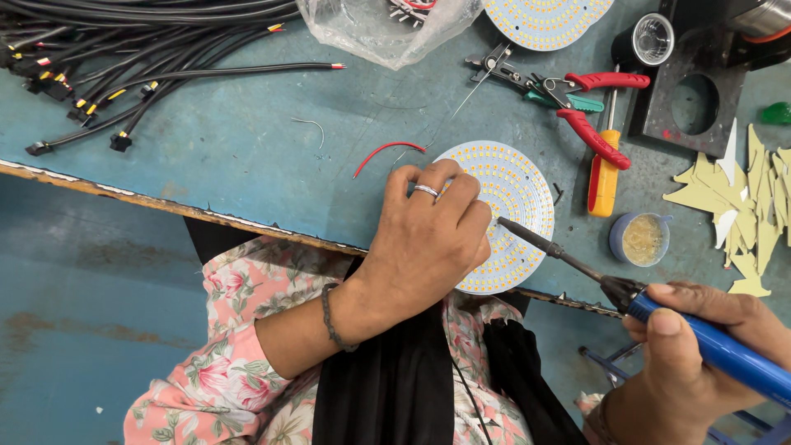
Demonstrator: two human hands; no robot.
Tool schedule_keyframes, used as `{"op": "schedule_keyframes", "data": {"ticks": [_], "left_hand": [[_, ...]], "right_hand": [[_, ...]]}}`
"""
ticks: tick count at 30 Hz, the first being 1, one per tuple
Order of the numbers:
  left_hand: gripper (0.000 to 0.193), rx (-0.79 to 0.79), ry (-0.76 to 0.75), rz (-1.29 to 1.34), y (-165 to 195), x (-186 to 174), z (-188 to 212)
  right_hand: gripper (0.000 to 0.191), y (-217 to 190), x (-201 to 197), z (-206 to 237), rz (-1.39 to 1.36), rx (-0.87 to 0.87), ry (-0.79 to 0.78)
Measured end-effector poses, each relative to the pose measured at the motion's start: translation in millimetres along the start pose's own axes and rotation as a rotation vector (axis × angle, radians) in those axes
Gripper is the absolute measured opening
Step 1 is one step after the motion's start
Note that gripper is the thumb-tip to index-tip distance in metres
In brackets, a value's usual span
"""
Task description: The person solders wires to a circular LED module using a soldering iron and solder wire. They trim excess wire with pliers, apply flux, and repeat the process on multiple LED modules.
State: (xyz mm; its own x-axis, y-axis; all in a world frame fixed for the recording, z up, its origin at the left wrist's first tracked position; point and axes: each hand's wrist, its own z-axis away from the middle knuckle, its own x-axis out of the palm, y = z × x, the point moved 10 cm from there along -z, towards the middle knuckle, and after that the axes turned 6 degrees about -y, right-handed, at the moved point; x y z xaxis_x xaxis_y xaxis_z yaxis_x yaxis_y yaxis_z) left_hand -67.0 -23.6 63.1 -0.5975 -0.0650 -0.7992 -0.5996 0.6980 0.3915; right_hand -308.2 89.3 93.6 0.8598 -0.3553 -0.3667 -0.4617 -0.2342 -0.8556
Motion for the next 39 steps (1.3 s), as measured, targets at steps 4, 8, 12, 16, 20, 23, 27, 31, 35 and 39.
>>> {"op": "schedule_keyframes", "data": {"ticks": [4, 8, 12, 16, 20, 23, 27, 31, 35, 39], "left_hand": [[0.013, 0.003, -0.009, -0.010, 0, 0, 0], [0.013, 0.005, -0.012, -0.003, 0, 0, 0], [0.013, 0.009, -0.012, -0.009, 0, -1, 0], [0.013, 0.008, -0.014, -0.006, -1, -1, 0], [0.013, 0.009, -0.010, 0.002, -1, -2, 0], [0.012, 0.015, -0.006, 0.009, -1, -3, -1], [0.010, 0.021, -0.009, 0.014, -1, -4, -2], [0.008, 0.033, -0.030, -0.013, -1, -4, -2], [0.008, 0.049, -0.034, -0.017, -3, -4, -2], [0.008, 0.091, -0.022, -0.029, -4, -4, -2]], "right_hand": [[0.029, -2, 1, -2, 0.050, 0.011, -0.007], [0.032, -4, 3, -2, 0.069, -0.005, -0.044], [0.036, -4, -7, 0, 0.076, -0.016, 0.021], [0.038, -5, -11, 1, 0.096, -0.021, 0.019], [0.037, -6, -7, 2, 0.111, -0.011, 0.005], [0.036, -9, 0, 0, 0.104, -0.017, -0.009], [0.036, -15, 8, -5, 0.071, -0.022, -0.037], [0.036, -18, 11, -8, 0.101, -0.012, -0.049], [0.036, -15, 7, -5, 0.113, -0.013, -0.040], [0.038, -9, -5, -1, 0.131, -0.008, -0.009]]}}
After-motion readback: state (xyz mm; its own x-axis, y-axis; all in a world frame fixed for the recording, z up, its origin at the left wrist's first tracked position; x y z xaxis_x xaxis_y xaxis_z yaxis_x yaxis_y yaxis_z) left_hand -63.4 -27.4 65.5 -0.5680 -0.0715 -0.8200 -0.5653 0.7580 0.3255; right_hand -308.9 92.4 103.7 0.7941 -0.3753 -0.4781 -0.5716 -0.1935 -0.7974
